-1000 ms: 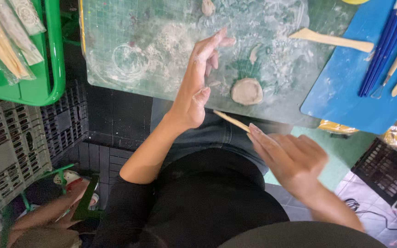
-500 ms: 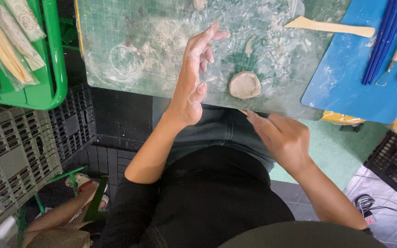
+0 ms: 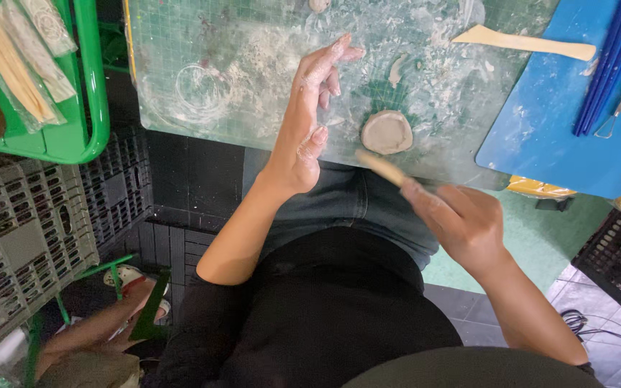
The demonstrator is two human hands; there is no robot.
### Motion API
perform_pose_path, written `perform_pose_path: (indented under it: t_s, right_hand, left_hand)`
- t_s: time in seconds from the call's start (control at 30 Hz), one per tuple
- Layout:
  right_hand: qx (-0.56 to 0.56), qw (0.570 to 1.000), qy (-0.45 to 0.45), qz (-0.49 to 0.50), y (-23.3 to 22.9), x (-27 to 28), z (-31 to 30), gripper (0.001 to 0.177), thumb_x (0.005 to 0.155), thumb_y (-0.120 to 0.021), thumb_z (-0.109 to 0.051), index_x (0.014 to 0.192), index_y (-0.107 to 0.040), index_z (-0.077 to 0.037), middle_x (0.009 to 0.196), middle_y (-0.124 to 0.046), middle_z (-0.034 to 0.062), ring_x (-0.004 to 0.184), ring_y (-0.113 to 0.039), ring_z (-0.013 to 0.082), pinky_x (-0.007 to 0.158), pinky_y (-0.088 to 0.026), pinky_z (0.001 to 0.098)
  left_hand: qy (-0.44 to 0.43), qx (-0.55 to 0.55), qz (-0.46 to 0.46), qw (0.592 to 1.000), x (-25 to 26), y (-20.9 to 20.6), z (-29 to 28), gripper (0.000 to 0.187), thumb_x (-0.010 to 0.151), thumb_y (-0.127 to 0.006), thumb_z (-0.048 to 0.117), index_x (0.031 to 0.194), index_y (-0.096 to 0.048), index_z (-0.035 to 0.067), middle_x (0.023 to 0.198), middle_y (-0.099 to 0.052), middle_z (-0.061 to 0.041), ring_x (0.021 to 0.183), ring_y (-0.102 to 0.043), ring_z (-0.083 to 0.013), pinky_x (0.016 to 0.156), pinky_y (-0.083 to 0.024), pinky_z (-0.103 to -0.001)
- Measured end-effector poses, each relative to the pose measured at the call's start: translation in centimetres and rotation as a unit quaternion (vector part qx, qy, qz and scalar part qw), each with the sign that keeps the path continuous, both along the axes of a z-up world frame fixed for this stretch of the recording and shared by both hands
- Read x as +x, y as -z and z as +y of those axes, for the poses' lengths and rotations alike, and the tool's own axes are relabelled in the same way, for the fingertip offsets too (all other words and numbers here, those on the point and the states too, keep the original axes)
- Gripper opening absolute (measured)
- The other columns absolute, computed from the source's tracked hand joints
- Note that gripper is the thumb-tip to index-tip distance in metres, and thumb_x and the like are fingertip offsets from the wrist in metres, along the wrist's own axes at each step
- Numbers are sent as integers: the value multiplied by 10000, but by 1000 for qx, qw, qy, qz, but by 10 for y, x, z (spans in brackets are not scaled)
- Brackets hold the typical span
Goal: The person shapes a small piece of clay into a cup-like form by hand and smooths the edges using a wooden tool.
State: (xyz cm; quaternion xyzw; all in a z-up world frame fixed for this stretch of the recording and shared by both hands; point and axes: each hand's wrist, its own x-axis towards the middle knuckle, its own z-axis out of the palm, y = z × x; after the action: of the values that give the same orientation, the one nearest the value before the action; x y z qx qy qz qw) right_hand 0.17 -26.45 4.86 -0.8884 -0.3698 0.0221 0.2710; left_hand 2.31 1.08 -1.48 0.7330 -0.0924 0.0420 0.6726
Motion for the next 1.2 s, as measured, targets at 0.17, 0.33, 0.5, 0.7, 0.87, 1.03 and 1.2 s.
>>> perform_pose_path:
  t_s: [0.17, 0.33, 0.5, 0.7, 0.87, 1.03, 1.2]
  right_hand:
    - [3, 1000, 2, 22, 0, 5, -6, 373, 838, -824, 5, 1192, -741, -77, 641, -445, 23, 519, -453, 190, 477, -338, 388]
    - [5, 999, -35, 32, 4, 8, -14, 202, 913, -844, -46, 1019, -681, -102, 644, -423, 50, 521, -455, 201, 479, -332, 407]
    - [-16, 997, -38, 59, 2, 15, -26, 266, 879, -821, -99, 1126, -726, -131, 655, -443, 54, 519, -455, 196, 475, -340, 409]
    - [-75, 996, -21, 37, -1, 28, -33, 354, 884, -828, -105, 1225, -754, -163, 634, -486, 33, 504, -449, 177, 448, -362, 374]
    - [-27, 991, -22, 129, 1, 42, -47, 377, 876, -806, -87, 1228, -724, -194, 718, -547, 21, 586, -492, 149, 504, -392, 335]
    - [-32, 987, -16, 155, 6, 55, -55, 368, 870, -824, -85, 1211, -746, -199, 664, -520, 25, 563, -461, 155, 503, -372, 340]
    - [-73, 980, -37, 181, 6, 89, -52, 216, 871, -828, -97, 1077, -806, -156, 653, -628, 16, 543, -531, 126, 477, -374, 312]
  left_hand:
    - [0, 4, 0, 1000, -1, -1, -1, 724, 1125, -238, 654, 1641, -286, 149, 1502, -512, -29, 962, -472, -113, 803, -394, -225]
    - [-2, 8, 1, 1000, 0, -2, 0, 729, 1119, -247, 657, 1629, -291, 138, 1541, -513, -47, 963, -468, -126, 803, -391, -233]
    - [2, 13, -6, 1000, 1, -3, -1, 717, 1125, -246, 652, 1626, -284, 141, 1559, -498, -48, 977, -478, -125, 813, -398, -232]
    - [2, 19, 9, 1000, 0, -1, -1, 744, 1125, -238, 672, 1644, -278, 140, 1504, -496, -30, 999, -474, -122, 838, -399, -229]
    - [-2, 19, 16, 1000, 0, -1, -2, 785, 1098, -248, 696, 1637, -289, 126, 1534, -521, -44, 963, -460, -121, 816, -389, -230]
    - [-1, 21, 16, 1000, 0, -2, -2, 784, 1103, -256, 692, 1638, -291, 119, 1512, -509, -49, 972, -462, -124, 822, -391, -234]
    - [1, 21, 2, 1000, 0, -1, -3, 761, 1107, -260, 675, 1632, -291, 125, 1559, -493, -56, 984, -469, -123, 823, -395, -233]
